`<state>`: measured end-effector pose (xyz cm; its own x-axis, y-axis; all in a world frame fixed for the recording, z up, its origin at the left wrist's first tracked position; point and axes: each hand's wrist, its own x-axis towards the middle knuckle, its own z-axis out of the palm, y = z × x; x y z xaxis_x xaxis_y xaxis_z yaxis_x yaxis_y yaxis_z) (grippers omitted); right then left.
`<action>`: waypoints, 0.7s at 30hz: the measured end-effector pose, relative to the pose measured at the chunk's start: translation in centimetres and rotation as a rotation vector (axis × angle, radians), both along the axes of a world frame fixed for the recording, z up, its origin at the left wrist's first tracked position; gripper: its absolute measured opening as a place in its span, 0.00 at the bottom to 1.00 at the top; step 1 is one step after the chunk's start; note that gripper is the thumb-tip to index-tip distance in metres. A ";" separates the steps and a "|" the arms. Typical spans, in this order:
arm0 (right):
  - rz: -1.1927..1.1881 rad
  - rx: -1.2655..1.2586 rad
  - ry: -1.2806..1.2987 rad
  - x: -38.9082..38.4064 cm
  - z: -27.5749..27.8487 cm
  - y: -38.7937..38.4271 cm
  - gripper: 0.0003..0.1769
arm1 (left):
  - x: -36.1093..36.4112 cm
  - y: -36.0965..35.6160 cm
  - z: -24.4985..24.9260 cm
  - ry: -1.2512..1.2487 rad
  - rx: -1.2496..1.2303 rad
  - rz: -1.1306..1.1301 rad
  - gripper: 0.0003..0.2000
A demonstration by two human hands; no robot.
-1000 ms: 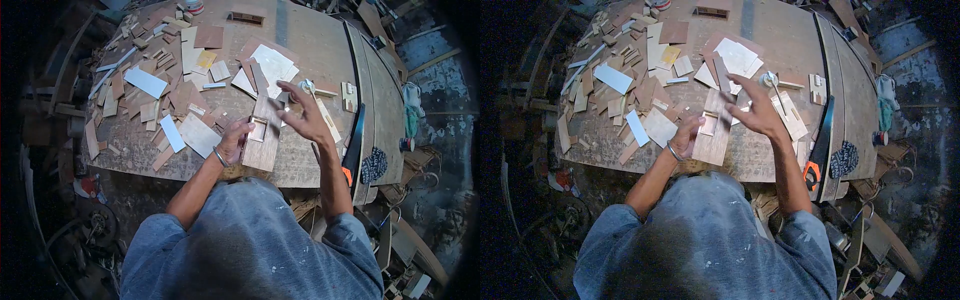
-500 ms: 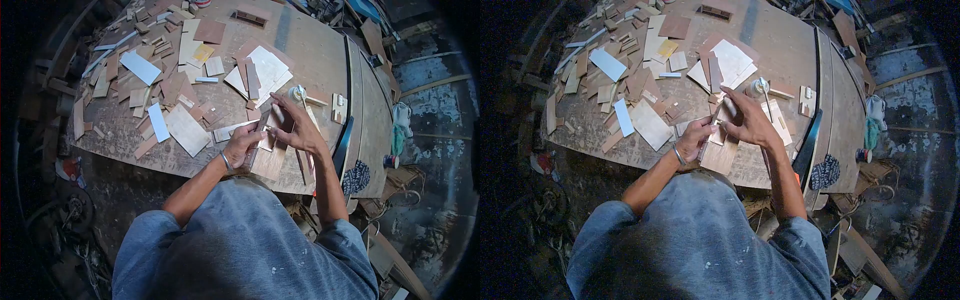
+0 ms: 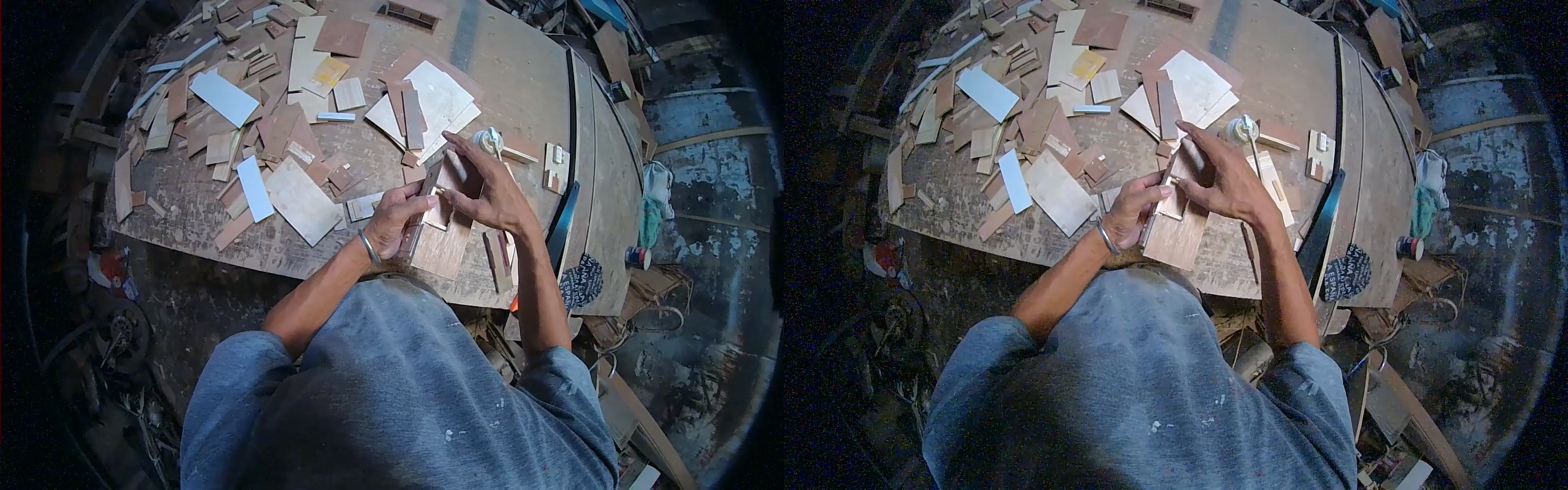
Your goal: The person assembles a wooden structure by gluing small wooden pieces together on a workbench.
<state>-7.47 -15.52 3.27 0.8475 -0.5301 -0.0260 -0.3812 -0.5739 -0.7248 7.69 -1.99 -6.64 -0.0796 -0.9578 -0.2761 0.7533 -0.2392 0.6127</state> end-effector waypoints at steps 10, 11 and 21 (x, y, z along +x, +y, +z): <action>-0.022 -0.022 0.008 0.6 0.2 0.3 0.50 | 0.7 0.1 0.1 0.015 -0.043 -0.039 0.25; -0.025 -0.023 0.004 0.7 0.3 0.4 0.50 | 0.7 0.1 -0.2 0.004 -0.043 -0.042 0.25; 0.023 -0.103 -0.014 0.7 0.9 0.3 0.49 | 0.5 0.4 0.1 0.044 -0.056 -0.012 0.22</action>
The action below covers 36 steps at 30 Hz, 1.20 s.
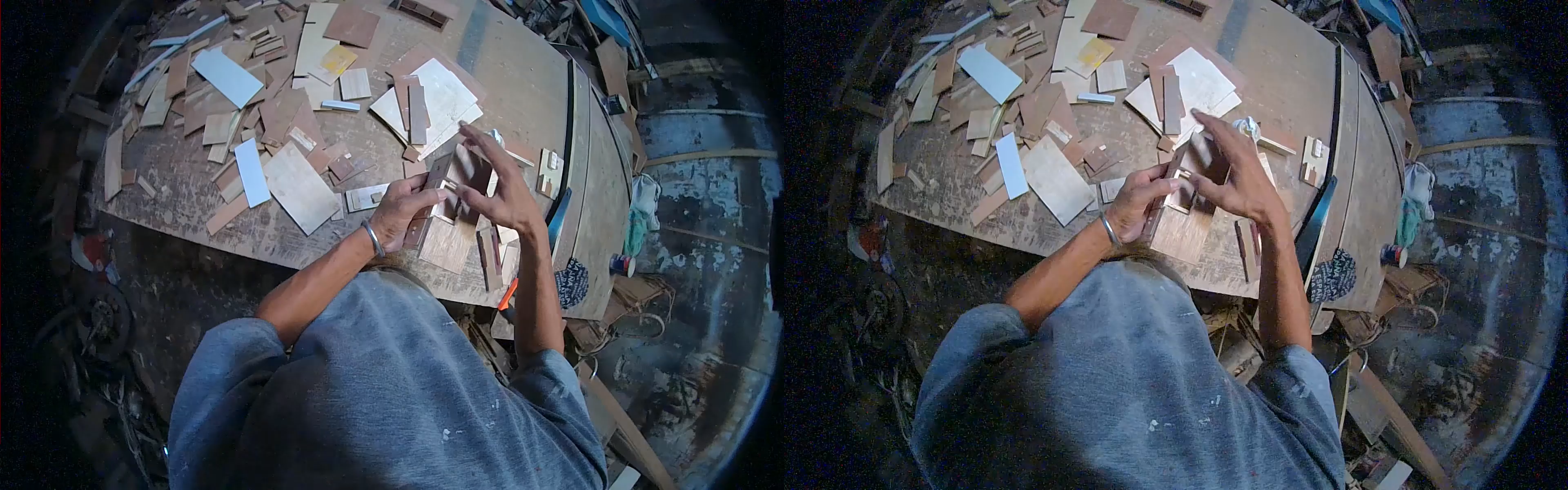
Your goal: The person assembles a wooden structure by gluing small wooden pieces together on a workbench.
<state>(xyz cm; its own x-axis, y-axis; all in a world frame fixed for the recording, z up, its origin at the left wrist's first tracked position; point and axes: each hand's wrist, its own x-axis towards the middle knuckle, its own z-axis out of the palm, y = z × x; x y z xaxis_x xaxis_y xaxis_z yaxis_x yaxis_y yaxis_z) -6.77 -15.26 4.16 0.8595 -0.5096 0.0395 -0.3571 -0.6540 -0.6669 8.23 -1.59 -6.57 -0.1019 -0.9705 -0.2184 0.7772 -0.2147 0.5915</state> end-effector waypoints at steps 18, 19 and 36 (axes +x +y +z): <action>-0.646 -0.260 -0.134 0.3 -0.8 13.3 0.47 | -1.3 -2.6 1.0 -0.096 0.014 0.501 0.24; -0.664 -0.224 -0.136 0.3 -0.9 13.2 0.47 | -1.4 -2.7 0.8 -0.091 0.012 0.519 0.24; -0.683 -0.180 -0.142 0.7 -1.6 13.3 0.48 | -1.1 -2.6 1.3 -0.181 -0.007 0.555 0.23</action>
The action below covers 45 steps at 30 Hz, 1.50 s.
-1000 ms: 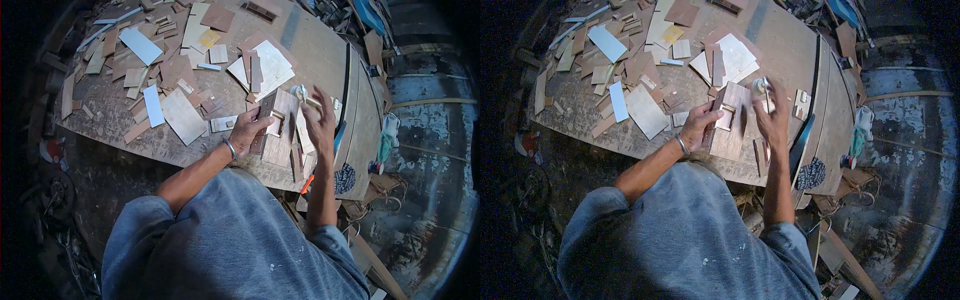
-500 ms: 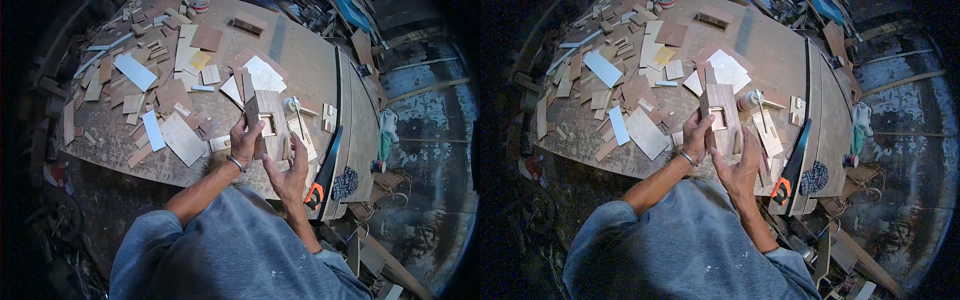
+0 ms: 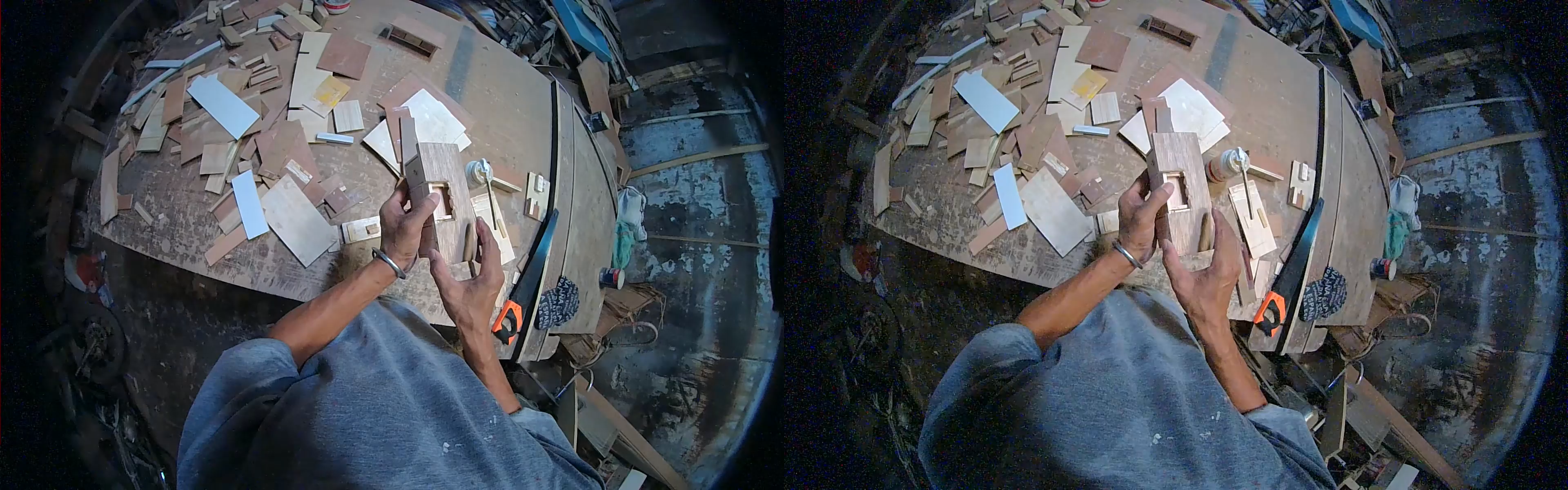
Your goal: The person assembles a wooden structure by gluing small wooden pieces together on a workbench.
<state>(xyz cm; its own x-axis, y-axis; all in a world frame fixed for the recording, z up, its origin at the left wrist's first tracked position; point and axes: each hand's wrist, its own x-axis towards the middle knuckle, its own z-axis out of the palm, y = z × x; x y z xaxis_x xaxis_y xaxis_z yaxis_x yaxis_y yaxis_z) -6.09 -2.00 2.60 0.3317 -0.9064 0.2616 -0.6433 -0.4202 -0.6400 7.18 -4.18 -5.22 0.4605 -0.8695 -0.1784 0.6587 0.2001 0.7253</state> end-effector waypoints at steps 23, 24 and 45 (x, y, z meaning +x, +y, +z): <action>-0.009 -0.105 0.034 0.7 0.9 1.3 0.51 | 0.8 0.7 0.7 0.128 -0.035 -0.071 0.24; -0.016 -0.097 0.039 0.7 0.9 1.3 0.52 | 0.9 0.8 1.0 0.131 0.019 -0.075 0.23; -0.123 0.951 -0.949 -0.7 1.3 -4.2 0.34 | 2.5 2.3 2.9 0.120 -0.035 -0.430 0.26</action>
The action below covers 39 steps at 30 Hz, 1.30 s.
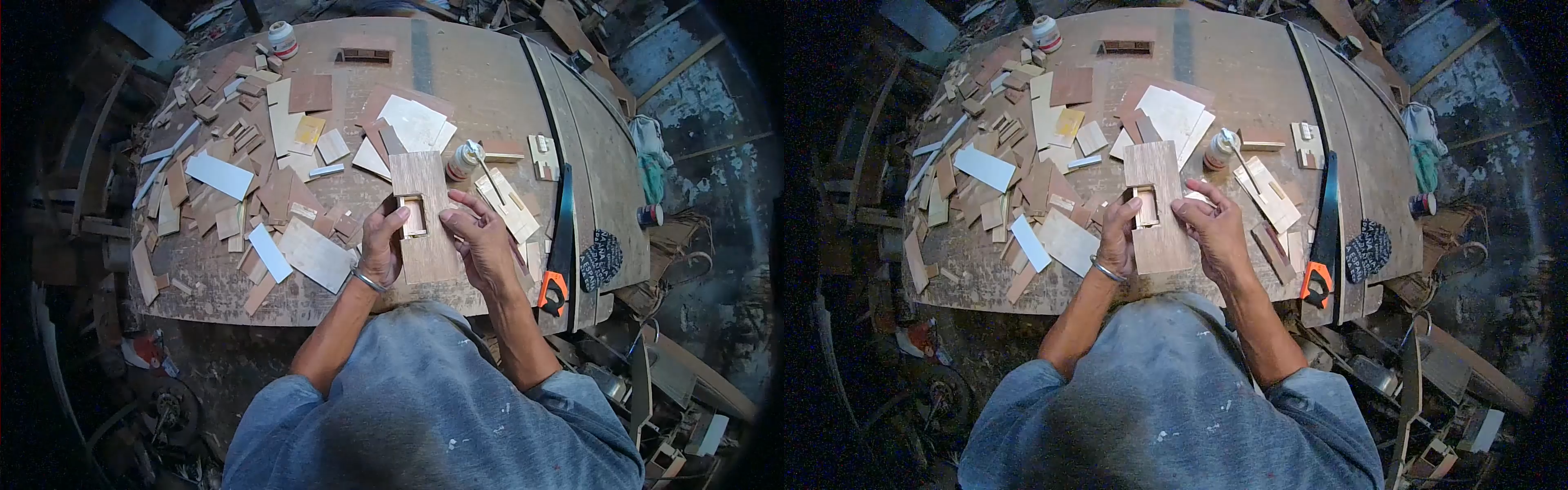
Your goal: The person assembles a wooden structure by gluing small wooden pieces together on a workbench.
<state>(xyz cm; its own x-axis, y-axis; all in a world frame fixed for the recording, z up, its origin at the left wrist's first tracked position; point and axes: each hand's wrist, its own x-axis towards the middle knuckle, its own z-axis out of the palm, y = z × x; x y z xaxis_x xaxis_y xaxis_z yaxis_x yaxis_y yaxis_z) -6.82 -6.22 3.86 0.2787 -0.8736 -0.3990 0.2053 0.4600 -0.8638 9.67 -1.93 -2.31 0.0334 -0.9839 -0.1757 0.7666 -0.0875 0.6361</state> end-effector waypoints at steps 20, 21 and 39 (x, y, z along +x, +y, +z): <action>-0.076 0.072 -0.003 -0.6 -1.8 0.6 0.29 | -0.7 0.2 -1.1 -0.018 -0.039 -0.004 0.29; -0.074 0.077 -0.001 -0.6 -2.0 0.6 0.29 | -0.6 0.2 -1.3 -0.024 -0.017 -0.002 0.29; -0.060 0.227 -0.010 -1.2 -7.0 2.4 0.27 | 0.7 2.0 -4.9 -0.084 0.310 -0.159 0.34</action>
<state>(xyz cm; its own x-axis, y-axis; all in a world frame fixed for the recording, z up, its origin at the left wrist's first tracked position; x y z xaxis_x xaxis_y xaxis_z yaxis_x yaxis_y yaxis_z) -8.04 -3.84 -3.16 0.2338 -0.7771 -0.5843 0.2459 0.6287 -0.7378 10.33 0.09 -7.21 -0.0890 -0.8781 -0.4702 0.6736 -0.4008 0.6209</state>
